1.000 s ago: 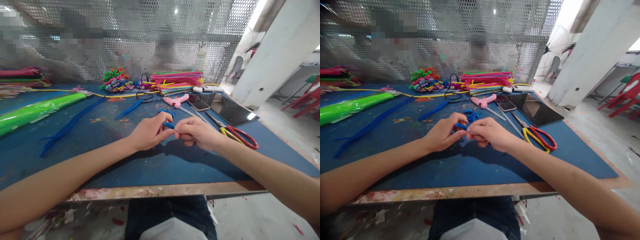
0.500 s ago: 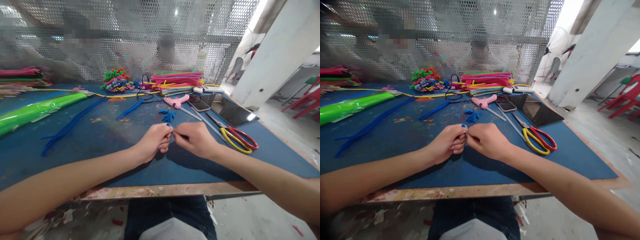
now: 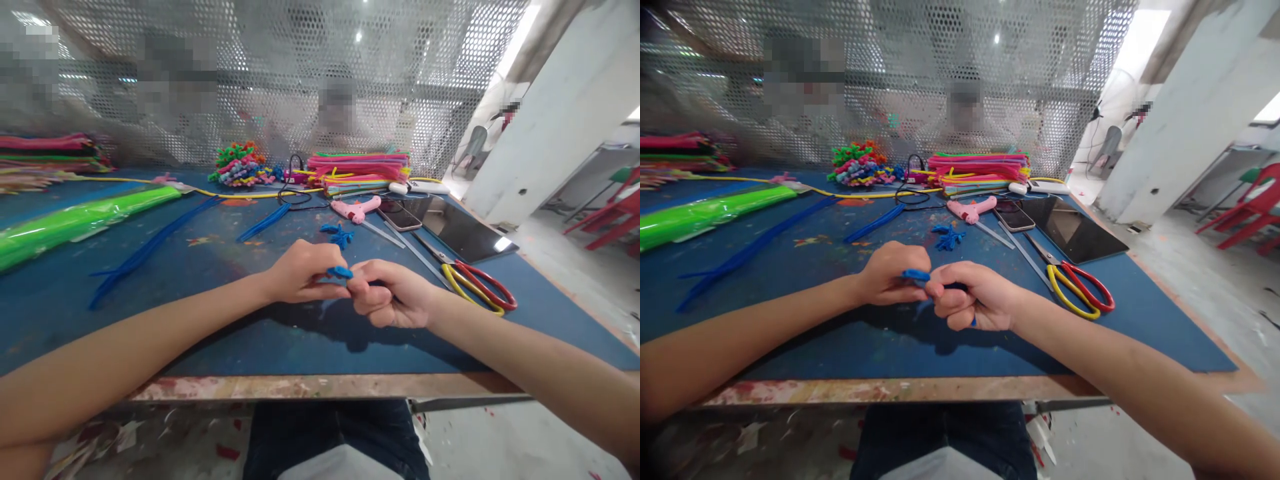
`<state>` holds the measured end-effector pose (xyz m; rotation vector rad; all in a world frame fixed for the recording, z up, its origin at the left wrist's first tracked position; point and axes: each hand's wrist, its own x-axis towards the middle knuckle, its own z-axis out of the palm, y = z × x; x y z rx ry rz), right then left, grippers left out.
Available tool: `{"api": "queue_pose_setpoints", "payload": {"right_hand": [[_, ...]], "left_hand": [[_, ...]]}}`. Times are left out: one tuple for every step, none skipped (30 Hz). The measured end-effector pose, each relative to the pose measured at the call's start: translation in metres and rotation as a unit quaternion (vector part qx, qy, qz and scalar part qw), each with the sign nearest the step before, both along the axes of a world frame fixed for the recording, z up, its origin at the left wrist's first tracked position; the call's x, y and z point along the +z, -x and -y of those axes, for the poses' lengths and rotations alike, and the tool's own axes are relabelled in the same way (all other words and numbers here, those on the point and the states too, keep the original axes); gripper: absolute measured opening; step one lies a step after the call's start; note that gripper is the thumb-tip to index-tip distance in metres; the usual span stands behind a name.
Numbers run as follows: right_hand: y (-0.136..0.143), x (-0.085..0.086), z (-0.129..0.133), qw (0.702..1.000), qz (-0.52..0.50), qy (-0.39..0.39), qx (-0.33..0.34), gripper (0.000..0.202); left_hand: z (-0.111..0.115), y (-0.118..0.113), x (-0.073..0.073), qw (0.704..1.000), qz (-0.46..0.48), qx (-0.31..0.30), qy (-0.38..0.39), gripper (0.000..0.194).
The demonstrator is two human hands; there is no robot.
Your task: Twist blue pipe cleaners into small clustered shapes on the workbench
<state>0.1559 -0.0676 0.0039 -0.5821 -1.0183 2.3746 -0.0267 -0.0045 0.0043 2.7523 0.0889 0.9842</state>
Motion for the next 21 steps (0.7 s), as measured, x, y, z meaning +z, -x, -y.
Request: {"api": "queue_pose_setpoints", "payload": {"right_hand": [[0.000, -0.002, 0.000, 0.999, -0.013, 0.024, 0.022, 0.017], [0.000, -0.003, 0.000, 0.998, -0.017, 0.043, 0.039, 0.018], [0.001, -0.005, 0.000, 0.997, -0.018, 0.056, 0.050, 0.019], [0.002, -0.007, 0.000, 0.996, -0.019, 0.064, 0.055, 0.020], [0.002, -0.009, 0.000, 0.996, -0.021, 0.067, 0.053, 0.020], [0.003, -0.010, 0.000, 0.996, -0.023, 0.066, 0.048, 0.020], [0.004, -0.011, 0.000, 0.997, -0.025, 0.061, 0.040, 0.020], [0.004, -0.012, 0.001, 0.998, -0.025, 0.054, 0.032, 0.020], [0.005, -0.012, 0.002, 0.998, -0.024, 0.047, 0.026, 0.019], [0.005, -0.012, 0.002, 0.999, -0.022, 0.040, 0.021, 0.019], [0.006, -0.012, 0.003, 0.999, -0.019, 0.034, 0.017, 0.018], [0.005, -0.012, 0.003, 1.000, -0.015, 0.025, 0.011, 0.018], [0.005, -0.011, 0.003, 1.000, -0.010, 0.010, -0.001, 0.018], [0.004, -0.010, 0.002, 1.000, -0.001, -0.015, -0.018, 0.017], [0.002, -0.009, 0.000, 0.998, 0.015, -0.050, -0.035, 0.017], [0.000, -0.008, -0.002, 0.994, 0.036, -0.091, -0.054, 0.018], [-0.003, -0.006, -0.004, 0.987, 0.061, -0.132, -0.069, 0.019], [-0.006, -0.004, -0.006, 0.979, 0.088, -0.167, -0.081, 0.020], [-0.009, -0.003, -0.008, 0.971, 0.113, -0.192, -0.088, 0.020], [-0.012, -0.001, -0.010, 0.965, 0.133, -0.206, -0.091, 0.021], [-0.014, 0.000, -0.011, 0.962, 0.144, -0.212, -0.094, 0.020]], "left_hand": [[-0.001, 0.001, 0.001, 0.998, 0.004, -0.017, -0.053, 0.020], [-0.001, 0.002, 0.002, 0.995, 0.007, -0.022, -0.097, 0.020], [0.000, 0.002, 0.003, 0.991, 0.006, -0.015, -0.129, 0.020], [0.001, 0.003, 0.005, 0.989, -0.002, -0.001, -0.149, 0.021], [0.003, 0.003, 0.007, 0.987, -0.017, 0.013, -0.157, 0.021], [0.005, 0.003, 0.008, 0.987, -0.035, 0.023, -0.155, 0.022], [0.006, 0.003, 0.009, 0.988, -0.049, 0.028, -0.146, 0.023], [0.007, 0.003, 0.009, 0.989, -0.057, 0.027, -0.134, 0.023], [0.008, 0.003, 0.010, 0.991, -0.063, 0.020, -0.120, 0.022], [0.009, 0.003, 0.009, 0.992, -0.066, 0.009, -0.106, 0.021], [0.010, 0.003, 0.009, 0.994, -0.065, 0.002, -0.086, 0.021], [0.011, 0.003, 0.009, 0.996, -0.061, 0.005, -0.059, 0.020], [0.013, 0.002, 0.008, 0.998, -0.055, 0.017, -0.022, 0.021], [0.015, 0.001, 0.007, 0.998, -0.046, 0.037, 0.022, 0.021], [0.017, -0.001, 0.007, 0.995, -0.037, 0.062, 0.070, 0.022], [0.019, -0.002, 0.006, 0.988, -0.029, 0.089, 0.121, 0.023], [0.020, -0.004, 0.005, 0.979, -0.020, 0.113, 0.171, 0.024], [0.020, -0.005, 0.004, 0.967, -0.011, 0.131, 0.219, 0.025], [0.019, -0.005, 0.003, 0.954, -0.004, 0.144, 0.262, 0.026], [0.018, -0.006, 0.002, 0.943, 0.002, 0.152, 0.296, 0.027], [0.016, -0.006, 0.001, 0.935, 0.003, 0.156, 0.318, 0.028]]}}
